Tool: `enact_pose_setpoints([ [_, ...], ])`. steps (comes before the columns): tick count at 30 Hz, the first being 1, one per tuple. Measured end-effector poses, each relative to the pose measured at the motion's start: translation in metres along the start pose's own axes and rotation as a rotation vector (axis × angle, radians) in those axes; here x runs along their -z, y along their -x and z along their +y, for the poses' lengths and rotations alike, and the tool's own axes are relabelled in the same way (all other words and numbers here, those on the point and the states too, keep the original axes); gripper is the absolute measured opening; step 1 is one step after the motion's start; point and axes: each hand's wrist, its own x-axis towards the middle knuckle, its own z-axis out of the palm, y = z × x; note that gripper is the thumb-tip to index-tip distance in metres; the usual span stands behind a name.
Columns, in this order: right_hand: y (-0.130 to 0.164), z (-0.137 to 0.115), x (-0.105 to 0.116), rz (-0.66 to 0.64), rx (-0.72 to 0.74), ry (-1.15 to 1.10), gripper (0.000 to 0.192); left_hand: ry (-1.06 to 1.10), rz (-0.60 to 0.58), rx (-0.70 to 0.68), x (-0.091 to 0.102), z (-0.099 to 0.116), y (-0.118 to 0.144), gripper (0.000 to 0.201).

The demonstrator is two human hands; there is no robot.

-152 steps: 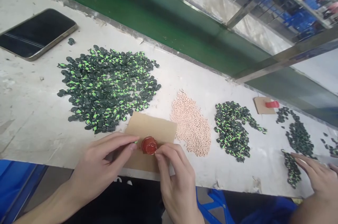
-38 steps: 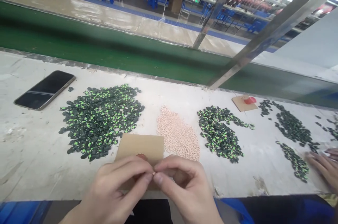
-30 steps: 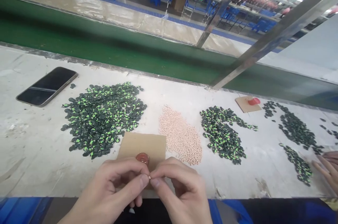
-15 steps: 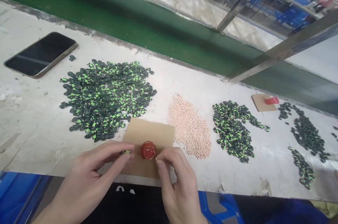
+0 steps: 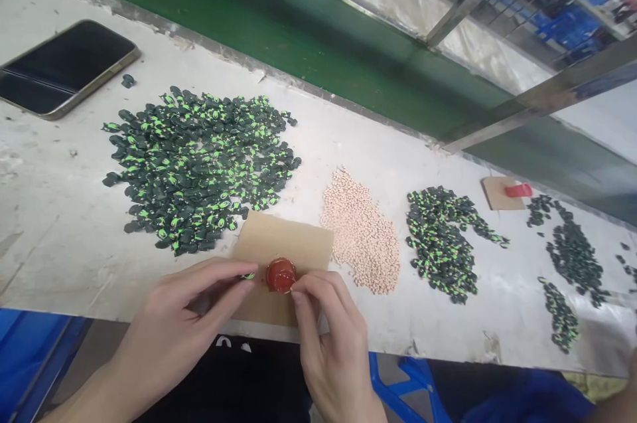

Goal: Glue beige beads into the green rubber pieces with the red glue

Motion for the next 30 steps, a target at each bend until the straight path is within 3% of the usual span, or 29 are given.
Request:
enact_pose_setpoints([
  [6,0.000,-0.009,0.005,0.057,-0.123,-0.183,0.018,0.136,0.020,0.048,0.000,0.014,-0.001,0.027],
  [11,0.003,-0.017,0.014,0.036,-0.281,-0.573,0.010,0.567,-0.113,0.329,-0.007,0.032,-0.003,0.019],
  [16,0.009,-0.024,0.016,0.050,-0.377,-0.899,0.009,0.857,-0.265,0.555,-0.016,0.032,0.001,0.005],
  [21,0.011,-0.029,0.017,0.060,-0.357,-0.834,0.013,0.977,-0.290,0.578,-0.021,0.027,0.005,0.006],
  [30,0.013,-0.032,0.014,0.039,-0.303,-0.789,0.013,0.945,-0.316,0.546,-0.022,0.027,0.006,0.004],
])
